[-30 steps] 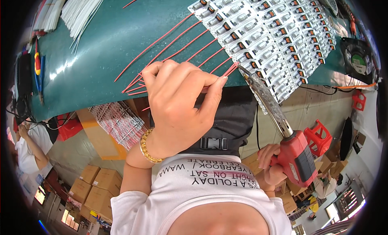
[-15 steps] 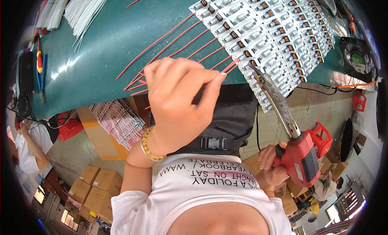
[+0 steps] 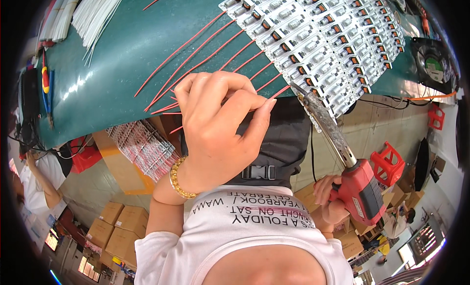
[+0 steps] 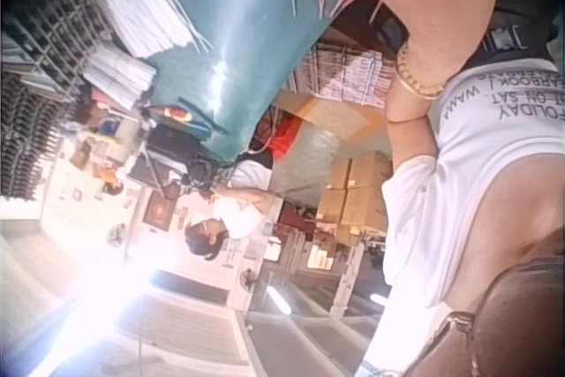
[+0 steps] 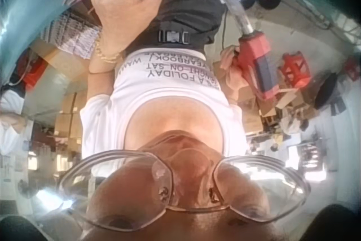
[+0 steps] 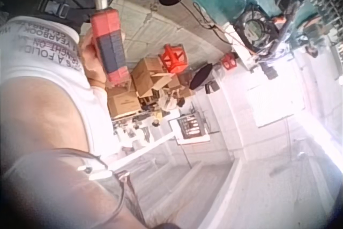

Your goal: The person uses a soldering iron to attach red and white wires to a grid of electronic components on a circuit board. They repeatedly pick up individual wires, place them into slots on the board, and apply heat to secure them. The person works methodically across the board, handling wires one at a time.

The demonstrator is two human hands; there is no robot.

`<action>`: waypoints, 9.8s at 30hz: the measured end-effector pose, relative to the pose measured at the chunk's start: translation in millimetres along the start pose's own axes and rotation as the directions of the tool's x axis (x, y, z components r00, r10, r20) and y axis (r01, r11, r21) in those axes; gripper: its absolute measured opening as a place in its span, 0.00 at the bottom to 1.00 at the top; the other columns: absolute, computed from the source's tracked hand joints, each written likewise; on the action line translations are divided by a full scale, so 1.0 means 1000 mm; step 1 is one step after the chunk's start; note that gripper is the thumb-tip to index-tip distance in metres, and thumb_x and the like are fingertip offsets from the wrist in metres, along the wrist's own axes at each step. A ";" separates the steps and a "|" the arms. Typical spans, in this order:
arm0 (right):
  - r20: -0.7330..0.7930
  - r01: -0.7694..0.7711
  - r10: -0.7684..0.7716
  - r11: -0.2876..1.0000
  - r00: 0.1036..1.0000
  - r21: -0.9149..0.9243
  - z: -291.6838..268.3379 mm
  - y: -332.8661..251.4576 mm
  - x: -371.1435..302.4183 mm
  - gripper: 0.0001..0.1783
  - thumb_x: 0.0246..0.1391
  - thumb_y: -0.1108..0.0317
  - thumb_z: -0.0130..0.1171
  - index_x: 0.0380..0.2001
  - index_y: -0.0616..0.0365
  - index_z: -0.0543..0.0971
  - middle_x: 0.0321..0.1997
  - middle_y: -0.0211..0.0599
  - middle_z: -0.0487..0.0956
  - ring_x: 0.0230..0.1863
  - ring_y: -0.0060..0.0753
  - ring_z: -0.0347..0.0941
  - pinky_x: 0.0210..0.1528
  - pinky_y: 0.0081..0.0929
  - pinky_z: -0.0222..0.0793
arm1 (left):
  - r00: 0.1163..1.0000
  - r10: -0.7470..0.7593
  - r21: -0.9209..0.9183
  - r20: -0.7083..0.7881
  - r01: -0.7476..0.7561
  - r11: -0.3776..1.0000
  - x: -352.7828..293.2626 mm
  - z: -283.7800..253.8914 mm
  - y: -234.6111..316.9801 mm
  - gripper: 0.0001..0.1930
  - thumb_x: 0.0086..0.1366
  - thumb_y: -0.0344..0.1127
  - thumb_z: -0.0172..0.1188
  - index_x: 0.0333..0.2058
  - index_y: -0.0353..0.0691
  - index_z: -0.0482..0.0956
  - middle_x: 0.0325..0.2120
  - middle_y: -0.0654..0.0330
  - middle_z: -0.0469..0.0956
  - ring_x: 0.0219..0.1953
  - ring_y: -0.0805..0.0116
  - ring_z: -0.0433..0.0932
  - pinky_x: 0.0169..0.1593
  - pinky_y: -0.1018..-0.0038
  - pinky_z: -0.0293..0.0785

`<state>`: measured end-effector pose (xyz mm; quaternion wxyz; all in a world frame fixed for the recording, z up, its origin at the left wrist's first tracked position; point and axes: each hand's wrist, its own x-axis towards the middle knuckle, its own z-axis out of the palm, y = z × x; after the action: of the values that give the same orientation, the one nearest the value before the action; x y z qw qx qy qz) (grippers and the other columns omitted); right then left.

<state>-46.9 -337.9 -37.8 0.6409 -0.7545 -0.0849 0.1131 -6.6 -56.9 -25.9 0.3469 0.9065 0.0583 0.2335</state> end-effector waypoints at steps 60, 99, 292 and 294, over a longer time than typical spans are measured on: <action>-0.005 0.043 -0.042 0.979 0.999 0.198 0.014 -0.008 0.011 0.39 0.49 0.42 0.57 0.52 0.65 0.64 0.10 0.23 0.63 0.10 0.22 0.60 0.17 0.22 0.58 | 0.993 0.079 0.088 -0.091 -0.071 0.994 -0.007 0.011 -0.001 0.08 0.44 0.26 0.67 0.20 0.41 0.75 0.24 0.65 0.72 0.29 0.66 0.69 0.43 0.68 0.61; 0.047 0.053 -0.064 0.977 0.997 0.206 0.008 -0.006 0.006 0.38 0.49 0.41 0.56 0.51 0.64 0.64 0.10 0.22 0.63 0.11 0.21 0.61 0.18 0.22 0.59 | 0.999 0.044 0.080 -0.025 -0.042 0.996 -0.008 0.010 0.004 0.07 0.43 0.28 0.68 0.21 0.44 0.79 0.28 0.67 0.73 0.32 0.69 0.70 0.49 0.63 0.58; 0.030 0.199 -0.216 0.939 0.976 0.281 -0.018 0.001 -0.024 0.40 0.50 0.39 0.53 0.51 0.64 0.62 0.10 0.24 0.64 0.10 0.22 0.60 0.17 0.23 0.59 | 0.993 0.040 -0.075 0.109 -0.032 0.997 -0.027 0.003 0.030 0.08 0.46 0.25 0.66 0.21 0.40 0.73 0.24 0.63 0.74 0.31 0.65 0.71 0.52 0.58 0.59; 0.065 0.177 -0.205 0.938 0.977 0.297 -0.022 0.004 -0.026 0.40 0.50 0.39 0.54 0.51 0.64 0.62 0.10 0.24 0.64 0.10 0.22 0.60 0.17 0.23 0.59 | 0.993 0.060 -0.072 0.099 -0.053 0.996 -0.030 0.007 0.029 0.09 0.45 0.25 0.66 0.21 0.40 0.73 0.24 0.63 0.74 0.31 0.65 0.71 0.52 0.57 0.59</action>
<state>-66.0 -366.9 -36.4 0.7474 -0.6346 -0.1708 0.0974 -31.2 -90.7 -22.5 0.3741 0.9058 0.0067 0.1990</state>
